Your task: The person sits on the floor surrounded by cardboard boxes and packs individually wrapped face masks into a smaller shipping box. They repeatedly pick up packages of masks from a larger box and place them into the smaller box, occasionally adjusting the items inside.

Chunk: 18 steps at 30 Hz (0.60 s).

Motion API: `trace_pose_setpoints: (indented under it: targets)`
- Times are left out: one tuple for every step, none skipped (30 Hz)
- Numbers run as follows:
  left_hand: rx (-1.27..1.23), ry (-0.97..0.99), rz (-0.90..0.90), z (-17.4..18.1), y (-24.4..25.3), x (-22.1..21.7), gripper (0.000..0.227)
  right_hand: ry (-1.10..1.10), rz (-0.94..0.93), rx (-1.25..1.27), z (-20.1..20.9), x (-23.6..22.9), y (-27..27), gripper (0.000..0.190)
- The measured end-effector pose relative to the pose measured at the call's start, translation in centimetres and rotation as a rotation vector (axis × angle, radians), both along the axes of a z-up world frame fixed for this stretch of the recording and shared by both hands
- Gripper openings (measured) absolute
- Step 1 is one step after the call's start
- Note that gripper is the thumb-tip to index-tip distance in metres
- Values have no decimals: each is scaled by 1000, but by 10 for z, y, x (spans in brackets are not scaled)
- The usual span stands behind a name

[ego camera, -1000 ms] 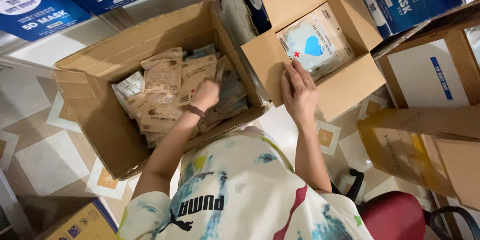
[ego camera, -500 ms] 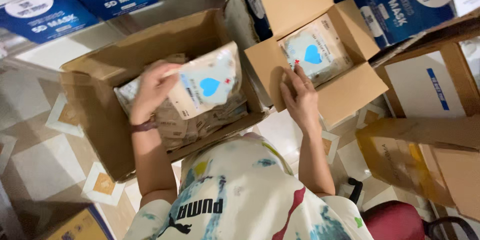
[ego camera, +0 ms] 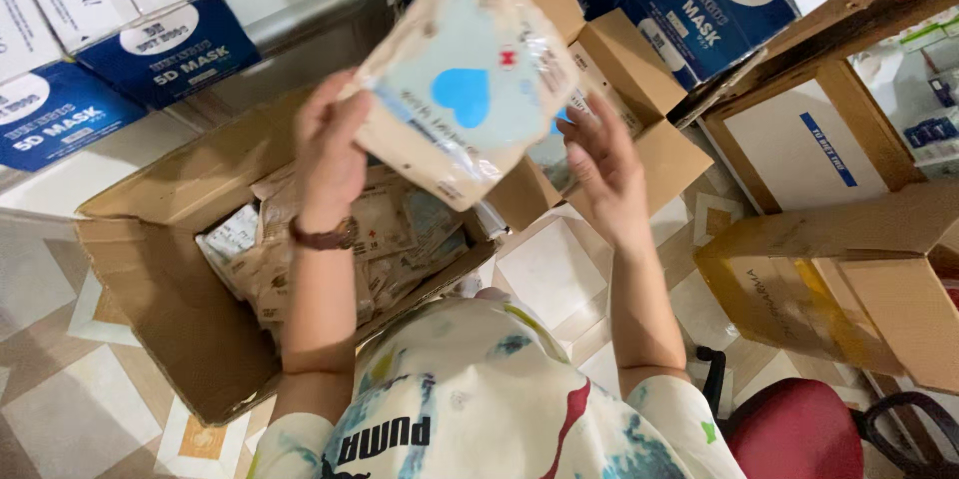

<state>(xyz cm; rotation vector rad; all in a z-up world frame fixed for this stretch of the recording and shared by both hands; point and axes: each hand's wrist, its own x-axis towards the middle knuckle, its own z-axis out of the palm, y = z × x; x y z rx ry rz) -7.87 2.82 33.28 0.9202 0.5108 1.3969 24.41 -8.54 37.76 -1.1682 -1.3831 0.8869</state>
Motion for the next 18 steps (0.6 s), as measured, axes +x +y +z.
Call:
trace_pose_setpoints:
  targets:
    - [15, -13, -72, 1, 4, 15, 32, 90, -3, -17, 3, 7, 2, 66]
    - [31, -26, -143, 2, 8, 29, 31, 180, -5, -34, 6, 15, 4, 70]
    - [-7, -58, -166, 1, 14, 44, 31, 221, -19, -67, 9, 22, 3, 70]
    - [-45, -89, -190, 0, 20, 60, 31, 263, -34, -99, 10, 29, 2, 69]
    - [-85, -119, -213, -2, 26, 75, 32, 305, -48, -133, 10, 35, 1, 69]
    - [-111, -83, -222, -5, 31, 90, 32, 323, -61, -158, 8, 40, 0, 70]
    - [-136, -46, -230, -8, 36, 104, 32, 343, -73, -182, 4, 45, -2, 71]
    - [-160, -8, -238, -12, 42, 118, 32, 362, -85, -206, 0, 49, -3, 72]
    - [-179, 75, -241, -17, 46, 132, 33, 346, -102, -236, -6, 54, -5, 73]
    - [-198, 159, -244, -22, 51, 145, 35, 329, -118, -265, -13, 58, -6, 73]
    - [-216, 242, -246, -28, 55, 155, 37, 312, -134, -295, -20, 62, -7, 74]
    - [-174, 327, -236, -36, 57, 161, 38, 246, -108, -282, -27, 66, -6, 72]
    - [-131, 411, -226, -43, 59, 167, 39, 179, -82, -269, -32, 72, -6, 69]
    - [-88, 494, -216, -50, 62, 172, 39, 113, -56, -256, -37, 77, -5, 67]
    - [-26, 576, -182, -57, 65, 176, 39, 60, -85, -288, -41, 81, -4, 67]
    - [37, 657, -148, -62, 69, 178, 38, 7, -113, -321, -45, 83, -2, 67]
    - [99, 736, -112, -67, 72, 179, 37, -46, -141, -355, -48, 86, 0, 67]
    - [202, 800, -49, -69, 75, 180, 35, -53, -137, -369, -49, 89, 1, 66]
